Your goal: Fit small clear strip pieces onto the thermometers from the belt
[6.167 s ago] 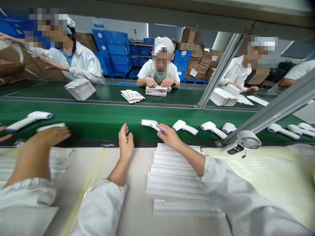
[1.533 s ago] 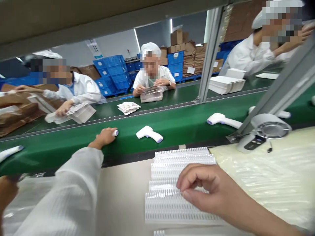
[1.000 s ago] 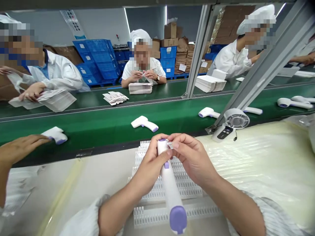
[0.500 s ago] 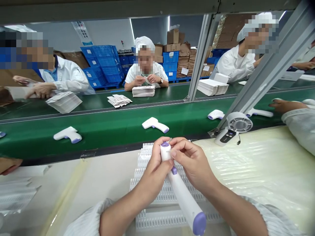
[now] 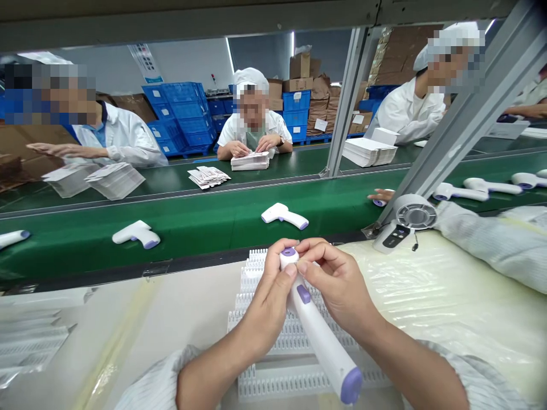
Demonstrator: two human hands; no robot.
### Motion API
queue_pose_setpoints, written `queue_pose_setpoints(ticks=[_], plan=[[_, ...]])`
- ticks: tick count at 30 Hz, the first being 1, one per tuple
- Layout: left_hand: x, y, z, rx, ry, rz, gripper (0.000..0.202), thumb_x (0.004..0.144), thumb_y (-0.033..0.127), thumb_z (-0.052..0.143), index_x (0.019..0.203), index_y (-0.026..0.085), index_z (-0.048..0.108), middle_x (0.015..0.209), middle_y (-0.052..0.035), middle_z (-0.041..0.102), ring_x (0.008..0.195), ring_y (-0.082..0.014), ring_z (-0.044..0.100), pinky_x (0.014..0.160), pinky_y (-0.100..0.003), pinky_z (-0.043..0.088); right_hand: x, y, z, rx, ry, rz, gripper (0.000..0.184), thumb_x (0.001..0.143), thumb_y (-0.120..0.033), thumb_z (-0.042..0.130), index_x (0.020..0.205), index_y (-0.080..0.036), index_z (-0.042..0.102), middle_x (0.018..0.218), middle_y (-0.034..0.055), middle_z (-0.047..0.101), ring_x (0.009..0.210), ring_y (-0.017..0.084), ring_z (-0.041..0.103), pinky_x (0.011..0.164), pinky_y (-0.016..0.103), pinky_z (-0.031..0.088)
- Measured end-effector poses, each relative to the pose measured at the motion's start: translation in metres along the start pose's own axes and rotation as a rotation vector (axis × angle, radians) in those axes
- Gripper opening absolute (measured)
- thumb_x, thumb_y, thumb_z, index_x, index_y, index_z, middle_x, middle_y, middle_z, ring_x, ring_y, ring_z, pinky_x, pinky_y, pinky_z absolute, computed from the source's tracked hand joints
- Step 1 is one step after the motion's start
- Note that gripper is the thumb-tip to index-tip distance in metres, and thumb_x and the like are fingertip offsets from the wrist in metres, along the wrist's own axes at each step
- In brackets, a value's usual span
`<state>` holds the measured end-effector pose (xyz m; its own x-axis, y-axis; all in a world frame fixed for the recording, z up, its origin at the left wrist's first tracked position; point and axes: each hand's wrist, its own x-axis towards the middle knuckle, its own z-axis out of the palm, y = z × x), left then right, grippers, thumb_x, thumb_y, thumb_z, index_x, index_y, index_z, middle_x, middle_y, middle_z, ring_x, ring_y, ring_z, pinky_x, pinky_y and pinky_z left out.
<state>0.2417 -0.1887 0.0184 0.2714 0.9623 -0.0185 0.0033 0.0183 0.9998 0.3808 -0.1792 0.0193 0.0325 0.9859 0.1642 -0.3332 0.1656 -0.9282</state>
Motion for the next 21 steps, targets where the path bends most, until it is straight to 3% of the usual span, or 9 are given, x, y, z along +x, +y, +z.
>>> queue_pose_setpoints(ticks=[7, 10, 14, 16, 19, 21], plan=[[0.001, -0.003, -0.003, 0.022, 0.047, 0.093, 0.045, 0.097, 0.061, 0.052, 0.128, 0.028, 0.053, 0.126, -0.0076, 0.056, 0.119, -0.0286, 0.053, 0.103, -0.04, 0.044, -0.001, -0.002, 0.004, 0.102, 0.01, 0.071, 0.021, 0.067, -0.028, 0.089, 0.064, -0.021, 0.069, 0.1, 0.0039, 0.063, 0.093, 0.02, 0.065, 0.081, 0.033, 0.054], [0.002, -0.01, -0.011, 0.003, 0.051, 0.119, 0.047, 0.094, 0.063, 0.056, 0.125, 0.028, 0.058, 0.127, -0.0079, 0.057, 0.113, -0.0273, 0.055, 0.099, -0.038, 0.047, 0.001, -0.003, 0.006, 0.29, 0.022, 0.151, 0.034, 0.059, -0.025, 0.095, 0.061, -0.02, 0.061, 0.097, 0.0012, 0.064, 0.088, 0.016, 0.063, 0.079, 0.029, 0.053], [0.007, -0.006, -0.018, -0.076, 0.04, 0.207, 0.045, 0.089, 0.063, 0.065, 0.116, 0.027, 0.061, 0.116, -0.0072, 0.062, 0.1, -0.025, 0.062, 0.086, -0.036, 0.055, 0.004, -0.007, 0.007, 0.423, 0.068, 0.277, 0.039, 0.053, -0.029, 0.097, 0.073, -0.021, 0.064, 0.088, -0.0019, 0.066, 0.074, 0.011, 0.059, 0.069, 0.025, 0.049], [0.014, 0.006, -0.02, -0.148, 0.186, 0.27, 0.04, 0.084, 0.055, 0.072, 0.111, 0.028, 0.061, 0.106, -0.0053, 0.065, 0.09, -0.0238, 0.065, 0.075, -0.035, 0.058, 0.004, -0.011, 0.008, 0.414, 0.05, 0.363, 0.042, 0.057, -0.038, 0.095, 0.077, -0.02, 0.064, 0.087, -0.0012, 0.066, 0.074, 0.012, 0.06, 0.066, 0.024, 0.048], [0.026, 0.026, -0.027, -0.225, 0.578, 0.407, 0.038, 0.072, 0.037, 0.079, 0.105, 0.031, 0.061, 0.094, -0.0007, 0.066, 0.08, -0.0222, 0.066, 0.066, -0.034, 0.061, 0.002, -0.018, 0.01, 0.344, -0.192, 0.521, 0.056, 0.062, -0.058, 0.09, 0.096, -0.02, 0.065, 0.089, 0.0003, 0.066, 0.074, 0.015, 0.066, 0.062, 0.025, 0.05], [0.031, 0.029, -0.038, -0.213, 0.701, 0.488, 0.042, 0.067, 0.032, 0.08, 0.106, 0.035, 0.065, 0.091, 0.0014, 0.067, 0.081, -0.0218, 0.066, 0.068, -0.034, 0.062, 0.001, -0.019, 0.014, 0.305, -0.314, 0.546, 0.074, 0.062, -0.065, 0.087, 0.116, -0.021, 0.063, 0.086, -0.0007, 0.065, 0.065, 0.014, 0.067, 0.06, 0.027, 0.052]])
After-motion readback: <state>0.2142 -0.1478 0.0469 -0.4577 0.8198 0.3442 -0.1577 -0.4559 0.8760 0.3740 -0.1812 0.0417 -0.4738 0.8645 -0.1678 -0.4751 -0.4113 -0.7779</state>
